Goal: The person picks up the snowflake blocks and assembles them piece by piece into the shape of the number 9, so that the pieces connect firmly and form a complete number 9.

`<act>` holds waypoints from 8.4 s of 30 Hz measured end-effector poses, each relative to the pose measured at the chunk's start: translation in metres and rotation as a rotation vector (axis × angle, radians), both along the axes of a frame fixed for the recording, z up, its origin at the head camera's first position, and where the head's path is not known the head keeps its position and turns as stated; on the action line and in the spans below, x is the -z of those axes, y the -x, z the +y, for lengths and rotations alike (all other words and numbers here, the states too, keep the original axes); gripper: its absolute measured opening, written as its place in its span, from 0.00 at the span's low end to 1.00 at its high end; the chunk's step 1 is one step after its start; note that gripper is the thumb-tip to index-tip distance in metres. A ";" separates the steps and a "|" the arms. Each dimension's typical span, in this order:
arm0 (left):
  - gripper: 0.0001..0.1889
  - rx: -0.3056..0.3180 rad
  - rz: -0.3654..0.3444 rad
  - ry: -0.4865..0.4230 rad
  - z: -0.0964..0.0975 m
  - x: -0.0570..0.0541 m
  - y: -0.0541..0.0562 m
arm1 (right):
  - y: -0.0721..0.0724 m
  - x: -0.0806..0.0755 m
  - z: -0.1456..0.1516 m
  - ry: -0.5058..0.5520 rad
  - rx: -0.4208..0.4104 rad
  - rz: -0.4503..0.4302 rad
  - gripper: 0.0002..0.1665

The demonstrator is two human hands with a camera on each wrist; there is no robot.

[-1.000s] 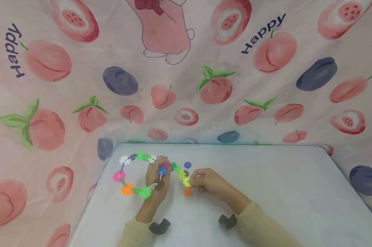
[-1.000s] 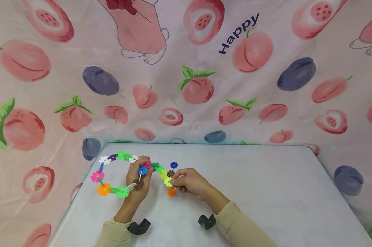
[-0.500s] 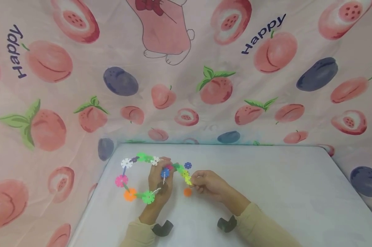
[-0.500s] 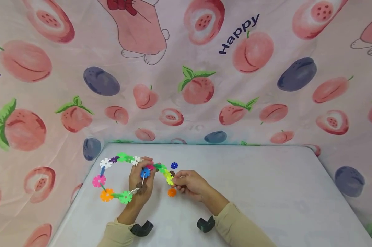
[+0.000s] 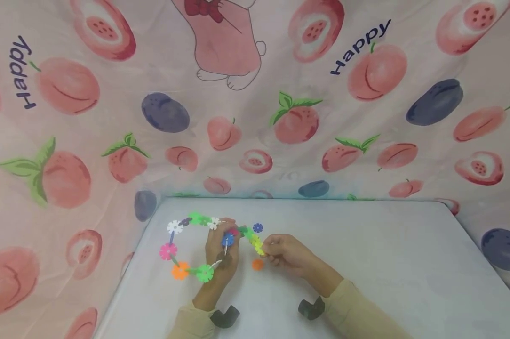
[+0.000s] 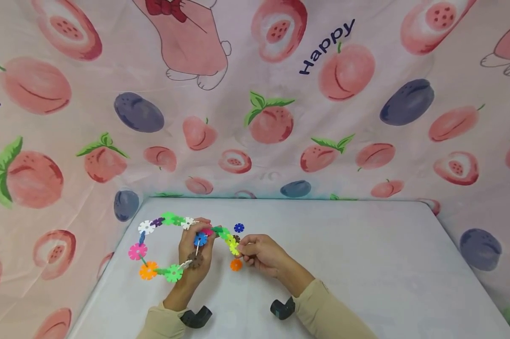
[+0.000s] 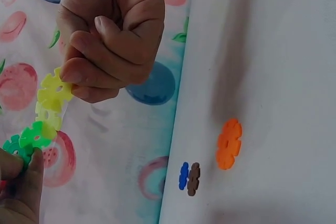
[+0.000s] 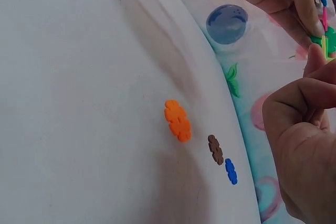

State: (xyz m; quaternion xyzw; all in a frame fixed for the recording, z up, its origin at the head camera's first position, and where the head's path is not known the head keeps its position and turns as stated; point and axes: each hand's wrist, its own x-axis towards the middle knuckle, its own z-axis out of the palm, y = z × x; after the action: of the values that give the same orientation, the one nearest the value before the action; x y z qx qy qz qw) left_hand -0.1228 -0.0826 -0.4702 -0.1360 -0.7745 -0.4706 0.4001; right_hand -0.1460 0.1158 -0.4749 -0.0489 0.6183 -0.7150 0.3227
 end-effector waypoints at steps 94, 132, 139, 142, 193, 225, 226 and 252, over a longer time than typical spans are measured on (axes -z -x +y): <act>0.12 -0.092 -0.069 -0.023 -0.023 0.001 0.003 | -0.022 -0.021 -0.010 -0.547 0.095 0.629 0.03; 0.13 -0.044 -0.013 -0.057 -0.020 0.001 -0.002 | -0.027 -0.019 -0.015 -0.531 0.288 0.805 0.07; 0.13 -0.027 0.017 -0.050 -0.024 0.000 0.001 | -0.024 -0.014 -0.013 -0.530 0.248 0.785 0.07; 0.13 -0.008 -0.001 -0.066 -0.027 -0.001 0.002 | -0.022 -0.013 -0.012 -0.508 0.219 0.772 0.07; 0.14 0.102 -0.252 -0.151 -0.039 0.002 -0.003 | 0.060 0.026 -0.039 -1.045 0.175 0.371 0.20; 0.14 0.061 -0.269 -0.144 -0.045 0.011 0.000 | 0.025 0.009 0.023 -0.708 -0.162 0.395 0.03; 0.14 0.055 -0.260 -0.143 -0.044 0.011 0.001 | 0.022 0.007 0.025 -0.658 -0.171 0.357 0.05; 0.12 -0.039 -0.181 -0.079 -0.024 0.004 0.010 | -0.010 -0.006 0.021 -0.103 -0.073 -0.030 0.10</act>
State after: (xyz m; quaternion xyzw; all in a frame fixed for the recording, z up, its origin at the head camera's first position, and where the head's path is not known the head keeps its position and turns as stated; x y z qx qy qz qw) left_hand -0.1329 -0.1064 -0.4737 -0.0620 -0.7909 -0.5032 0.3428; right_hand -0.1360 0.1370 -0.4685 -0.0439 0.6471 -0.6707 0.3598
